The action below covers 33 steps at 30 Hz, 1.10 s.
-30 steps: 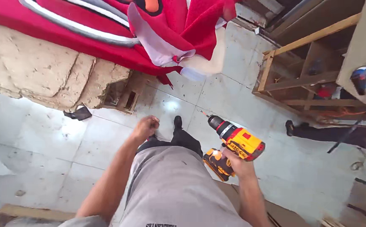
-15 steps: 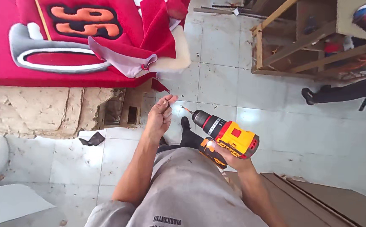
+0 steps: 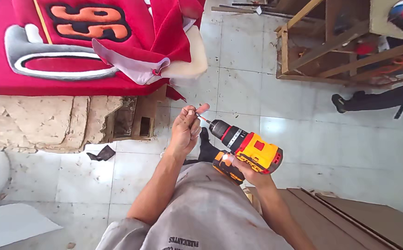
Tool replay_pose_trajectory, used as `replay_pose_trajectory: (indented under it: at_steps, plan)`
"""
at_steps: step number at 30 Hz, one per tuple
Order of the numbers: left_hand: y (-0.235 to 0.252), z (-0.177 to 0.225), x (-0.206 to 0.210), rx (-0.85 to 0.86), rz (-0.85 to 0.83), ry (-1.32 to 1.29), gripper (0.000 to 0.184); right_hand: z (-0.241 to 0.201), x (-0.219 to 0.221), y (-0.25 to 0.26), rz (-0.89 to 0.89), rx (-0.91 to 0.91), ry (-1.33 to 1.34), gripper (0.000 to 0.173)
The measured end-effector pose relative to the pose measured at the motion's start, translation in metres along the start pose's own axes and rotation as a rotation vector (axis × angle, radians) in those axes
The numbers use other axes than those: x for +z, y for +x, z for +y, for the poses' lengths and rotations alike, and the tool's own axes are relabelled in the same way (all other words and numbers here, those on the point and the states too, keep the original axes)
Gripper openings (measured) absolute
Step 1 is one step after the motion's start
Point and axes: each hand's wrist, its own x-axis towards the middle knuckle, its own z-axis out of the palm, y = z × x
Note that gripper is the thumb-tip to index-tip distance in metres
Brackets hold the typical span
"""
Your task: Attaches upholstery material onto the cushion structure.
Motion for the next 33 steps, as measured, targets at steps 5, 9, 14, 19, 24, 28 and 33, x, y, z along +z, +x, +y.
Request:
replay_pose_trajectory:
  at_steps: [5,9,14,19,24,28,33]
  plan:
    - [0.001,0.002,0.002,0.074,-0.048,0.258,0.021,0.002,-0.002,0.001,-0.013,-0.017,0.023,0.015]
    - [0.008,0.007,0.014,0.029,-0.081,0.200,0.023,0.008,0.004,0.011,-0.041,-0.059,0.142,0.018]
    - [0.022,0.008,0.042,-0.024,-0.140,0.108,0.029,0.017,0.011,0.027,-0.055,-0.081,0.388,0.024]
    - [0.047,0.023,0.011,0.606,-0.106,1.241,0.024,0.019,0.008,0.044,-0.083,-0.100,0.538,0.025]
    - [0.111,0.079,-0.009,0.780,-0.270,2.248,0.041,0.026,-0.009,0.060,-0.030,-0.097,0.440,0.022]
    - [0.152,0.094,-0.001,0.739,-0.460,2.409,0.040,0.025,-0.018,0.077,0.032,-0.081,0.279,0.018]
    - [0.172,0.106,0.004,0.703,-0.426,2.174,0.029,0.018,-0.034,0.101,0.035,-0.047,0.085,0.021]
